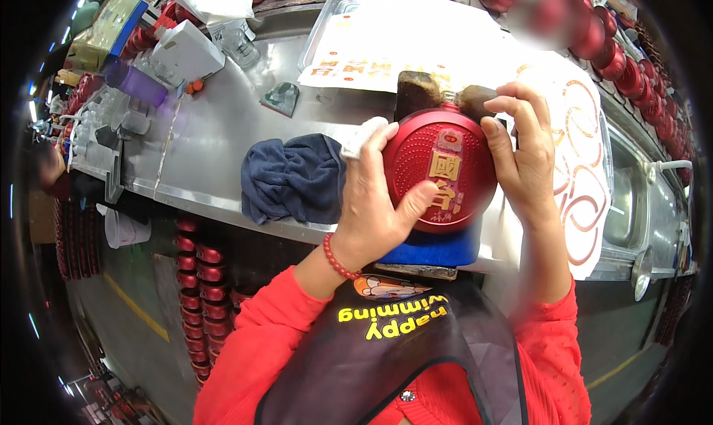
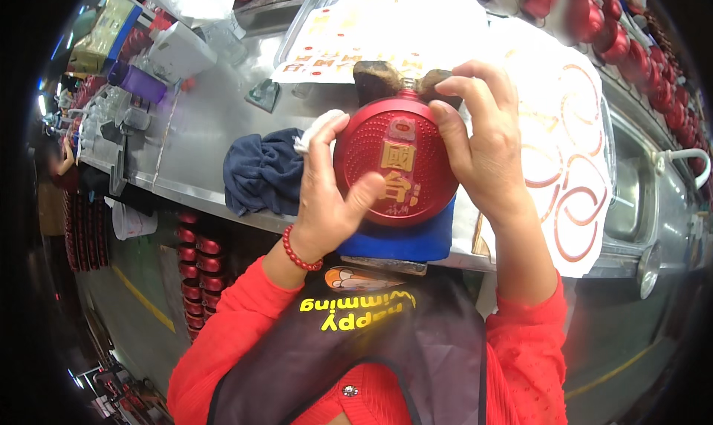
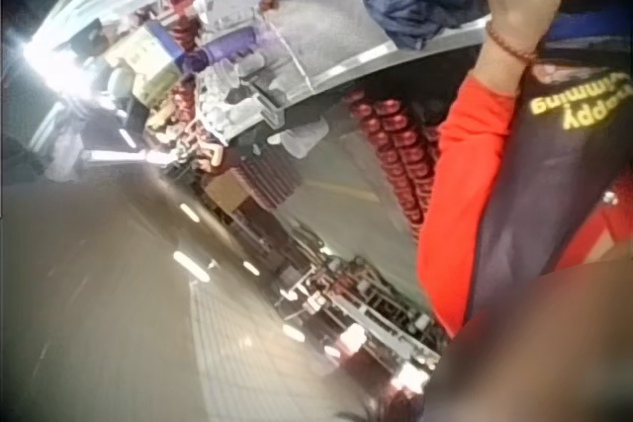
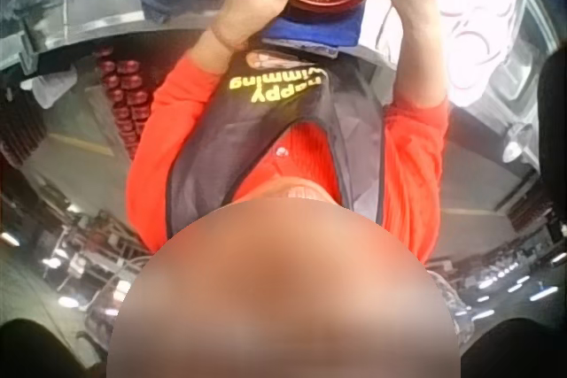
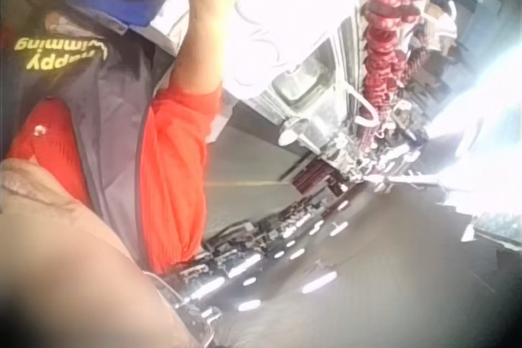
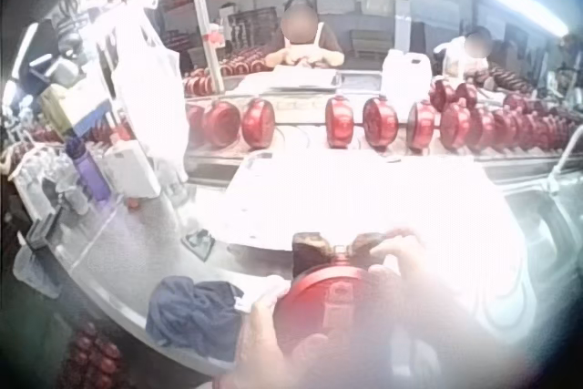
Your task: The person repeatedly wipes a red round container with a cloth and applies gold decorative stickers to its surface. They handle multiple identical containers, placing finished ones aside and picking up new ones to repeat the process.
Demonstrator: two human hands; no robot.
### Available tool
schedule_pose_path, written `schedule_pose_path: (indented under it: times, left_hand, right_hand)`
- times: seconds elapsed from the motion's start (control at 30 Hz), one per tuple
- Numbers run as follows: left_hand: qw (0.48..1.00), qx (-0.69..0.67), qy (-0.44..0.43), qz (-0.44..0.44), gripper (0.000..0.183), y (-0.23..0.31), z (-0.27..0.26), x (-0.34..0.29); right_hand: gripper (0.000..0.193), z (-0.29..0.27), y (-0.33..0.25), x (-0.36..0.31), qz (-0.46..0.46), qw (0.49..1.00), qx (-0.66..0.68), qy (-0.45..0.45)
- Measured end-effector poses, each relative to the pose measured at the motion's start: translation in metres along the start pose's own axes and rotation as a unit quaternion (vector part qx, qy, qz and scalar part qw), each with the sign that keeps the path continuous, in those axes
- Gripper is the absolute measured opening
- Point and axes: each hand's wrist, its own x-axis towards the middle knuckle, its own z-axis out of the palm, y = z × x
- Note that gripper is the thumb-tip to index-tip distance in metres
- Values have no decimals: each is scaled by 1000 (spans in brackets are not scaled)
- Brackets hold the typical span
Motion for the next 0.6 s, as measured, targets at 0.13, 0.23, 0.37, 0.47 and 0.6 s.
schedule_pose_path:
  times: [0.13, 0.23, 0.37, 0.47, 0.6]
  left_hand:
    - [999, -36, 7, -21, 50, -9, 2, 31]
    - [999, -14, -3, -29, 50, -10, 8, 42]
    - [999, 19, -11, -42, 52, -7, 11, 45]
    - [999, 19, -12, -42, 54, -8, 11, 46]
    - [999, 16, -15, -44, 54, -8, 12, 46]
  right_hand:
    - [25, 4, 4, -21, 69, 997, 41, -14]
    - [29, 10, 5, -32, 91, 994, 65, -14]
    - [31, 11, 6, -35, 107, 990, 88, -18]
    - [30, 10, 5, -33, 103, 991, 83, -25]
    - [30, 11, 3, -33, 104, 991, 83, -20]
